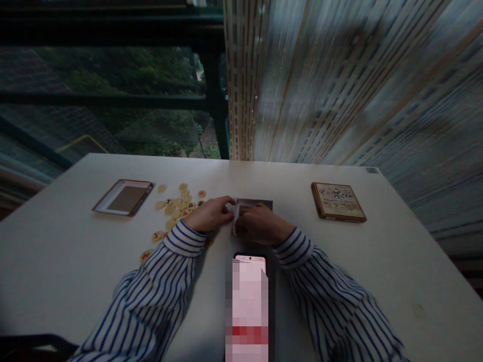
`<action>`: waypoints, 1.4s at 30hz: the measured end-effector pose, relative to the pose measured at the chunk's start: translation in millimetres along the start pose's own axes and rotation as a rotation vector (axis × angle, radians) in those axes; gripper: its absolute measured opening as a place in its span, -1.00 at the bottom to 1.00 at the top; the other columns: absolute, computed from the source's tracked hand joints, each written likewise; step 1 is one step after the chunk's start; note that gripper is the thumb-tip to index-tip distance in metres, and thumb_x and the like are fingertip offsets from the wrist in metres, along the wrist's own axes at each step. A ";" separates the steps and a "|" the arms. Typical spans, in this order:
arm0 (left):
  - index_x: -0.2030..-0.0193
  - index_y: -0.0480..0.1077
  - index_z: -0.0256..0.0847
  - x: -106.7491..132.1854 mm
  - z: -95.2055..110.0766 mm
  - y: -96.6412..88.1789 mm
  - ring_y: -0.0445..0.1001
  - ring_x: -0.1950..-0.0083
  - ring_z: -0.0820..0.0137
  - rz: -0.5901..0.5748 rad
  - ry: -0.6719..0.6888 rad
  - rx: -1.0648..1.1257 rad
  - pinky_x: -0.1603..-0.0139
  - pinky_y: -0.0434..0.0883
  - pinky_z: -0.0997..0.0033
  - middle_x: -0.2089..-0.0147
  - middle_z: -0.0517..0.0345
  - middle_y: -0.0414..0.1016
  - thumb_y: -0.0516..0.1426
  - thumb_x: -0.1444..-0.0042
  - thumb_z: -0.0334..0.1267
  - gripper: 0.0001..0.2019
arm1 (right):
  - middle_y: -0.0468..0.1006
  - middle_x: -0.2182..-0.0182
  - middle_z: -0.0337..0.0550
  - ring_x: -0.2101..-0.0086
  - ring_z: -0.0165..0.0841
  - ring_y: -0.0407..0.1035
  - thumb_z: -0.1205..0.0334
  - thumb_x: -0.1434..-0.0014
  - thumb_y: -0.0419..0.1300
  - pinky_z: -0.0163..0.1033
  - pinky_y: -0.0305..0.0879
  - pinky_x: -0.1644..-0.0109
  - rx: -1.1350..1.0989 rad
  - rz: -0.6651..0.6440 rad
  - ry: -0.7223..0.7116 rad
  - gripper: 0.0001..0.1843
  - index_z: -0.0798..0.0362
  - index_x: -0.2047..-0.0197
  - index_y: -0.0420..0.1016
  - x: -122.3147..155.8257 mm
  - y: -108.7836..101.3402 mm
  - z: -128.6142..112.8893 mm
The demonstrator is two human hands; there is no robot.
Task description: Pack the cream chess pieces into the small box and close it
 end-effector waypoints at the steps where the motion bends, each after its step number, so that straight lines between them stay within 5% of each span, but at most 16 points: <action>1: 0.01 0.31 -0.19 -0.1 -0.2 0.2 0.50 0.27 0.37 0.000 -0.001 0.000 0.26 0.33 0.46 0.31 0.12 0.55 0.07 0.01 -0.32 -0.64 | 0.51 0.27 -0.16 0.22 -0.34 0.35 0.24 -0.12 0.10 -0.23 0.05 0.28 -0.001 -0.004 0.001 -0.84 0.00 0.34 0.52 -0.1 -0.2 -0.3; 42: 0.02 0.32 -0.21 2.4 1.7 -4.4 0.49 0.30 0.36 0.031 0.008 -0.012 0.30 0.32 0.45 0.32 0.11 0.56 0.07 0.00 -0.31 -0.65 | 0.52 0.36 -0.10 0.30 -0.35 0.35 0.23 -0.17 0.05 -0.24 0.08 0.25 0.065 -0.044 0.015 -0.78 0.10 0.37 0.49 3.9 -12.6 0.6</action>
Point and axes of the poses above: each hand's wrist, its own x-axis away from the middle knuckle, its own y-axis out of the palm, z = x × y, the point moved 3 cm from there along -x, towards the middle knuckle
